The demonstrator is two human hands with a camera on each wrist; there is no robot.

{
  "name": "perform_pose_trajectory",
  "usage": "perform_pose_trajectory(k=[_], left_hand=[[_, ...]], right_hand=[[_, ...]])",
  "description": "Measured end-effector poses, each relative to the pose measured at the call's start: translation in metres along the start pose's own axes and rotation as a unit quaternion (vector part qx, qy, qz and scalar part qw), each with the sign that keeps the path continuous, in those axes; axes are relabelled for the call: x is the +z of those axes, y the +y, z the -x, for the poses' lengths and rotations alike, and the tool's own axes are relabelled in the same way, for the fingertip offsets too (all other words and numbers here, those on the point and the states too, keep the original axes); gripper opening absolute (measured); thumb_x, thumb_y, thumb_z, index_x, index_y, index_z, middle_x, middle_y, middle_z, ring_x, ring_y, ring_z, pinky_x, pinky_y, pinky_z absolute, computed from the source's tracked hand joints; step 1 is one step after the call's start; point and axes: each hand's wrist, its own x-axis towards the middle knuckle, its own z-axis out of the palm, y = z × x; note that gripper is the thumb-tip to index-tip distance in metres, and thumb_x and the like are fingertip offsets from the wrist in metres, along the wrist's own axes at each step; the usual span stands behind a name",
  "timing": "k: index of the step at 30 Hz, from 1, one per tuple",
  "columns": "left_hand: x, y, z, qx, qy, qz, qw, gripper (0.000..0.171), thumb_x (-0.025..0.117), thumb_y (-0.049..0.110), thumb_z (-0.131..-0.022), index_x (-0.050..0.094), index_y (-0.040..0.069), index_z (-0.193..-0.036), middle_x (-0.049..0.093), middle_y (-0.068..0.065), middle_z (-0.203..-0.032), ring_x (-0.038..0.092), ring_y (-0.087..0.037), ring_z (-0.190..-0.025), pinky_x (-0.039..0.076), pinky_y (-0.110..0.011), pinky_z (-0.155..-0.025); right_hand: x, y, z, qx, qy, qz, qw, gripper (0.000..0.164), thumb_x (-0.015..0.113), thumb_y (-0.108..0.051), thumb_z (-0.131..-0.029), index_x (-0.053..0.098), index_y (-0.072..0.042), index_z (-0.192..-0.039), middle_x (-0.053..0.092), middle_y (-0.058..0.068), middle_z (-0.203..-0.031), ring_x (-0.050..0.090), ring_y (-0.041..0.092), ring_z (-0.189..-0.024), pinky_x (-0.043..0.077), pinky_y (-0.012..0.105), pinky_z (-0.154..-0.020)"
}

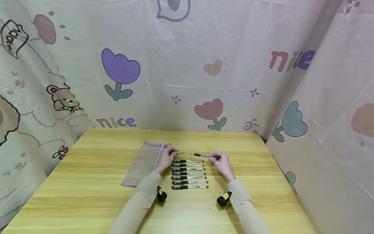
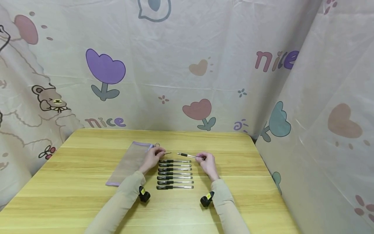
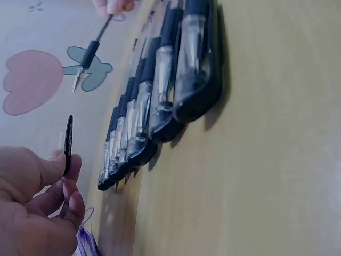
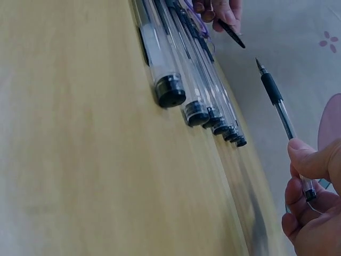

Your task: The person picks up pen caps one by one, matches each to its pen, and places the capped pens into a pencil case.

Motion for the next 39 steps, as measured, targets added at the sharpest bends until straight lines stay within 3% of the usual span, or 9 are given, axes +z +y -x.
perform_pose_trajectory(k=[9,39], left_hand=[[-0.003,-0.001,0.007,0.040,-0.002,-0.007,0.9992,0.015,0.061,0.000,-0.097,0.072,-0.002,-0.107,0.073,-0.017,-0.101,0.067,-0.028,-0.093,0.056,-0.040,-0.084],[-0.005,0.002,0.012,0.049,-0.036,0.006,0.9981,0.015,0.062,0.003,-0.097,0.073,0.000,-0.108,0.075,-0.015,-0.103,0.067,-0.023,-0.092,0.054,-0.030,-0.082]], right_hand=[[0.005,-0.007,0.000,-0.015,-0.017,-0.013,1.000,0.013,0.072,-0.002,-0.088,0.074,0.000,-0.100,0.073,0.015,-0.094,0.059,0.012,-0.077,0.049,0.018,-0.069],[0.016,-0.017,0.003,-0.028,-0.036,-0.017,0.999,0.012,0.070,0.002,-0.088,0.074,0.000,-0.099,0.073,0.015,-0.095,0.063,0.017,-0.080,0.051,0.018,-0.068]])
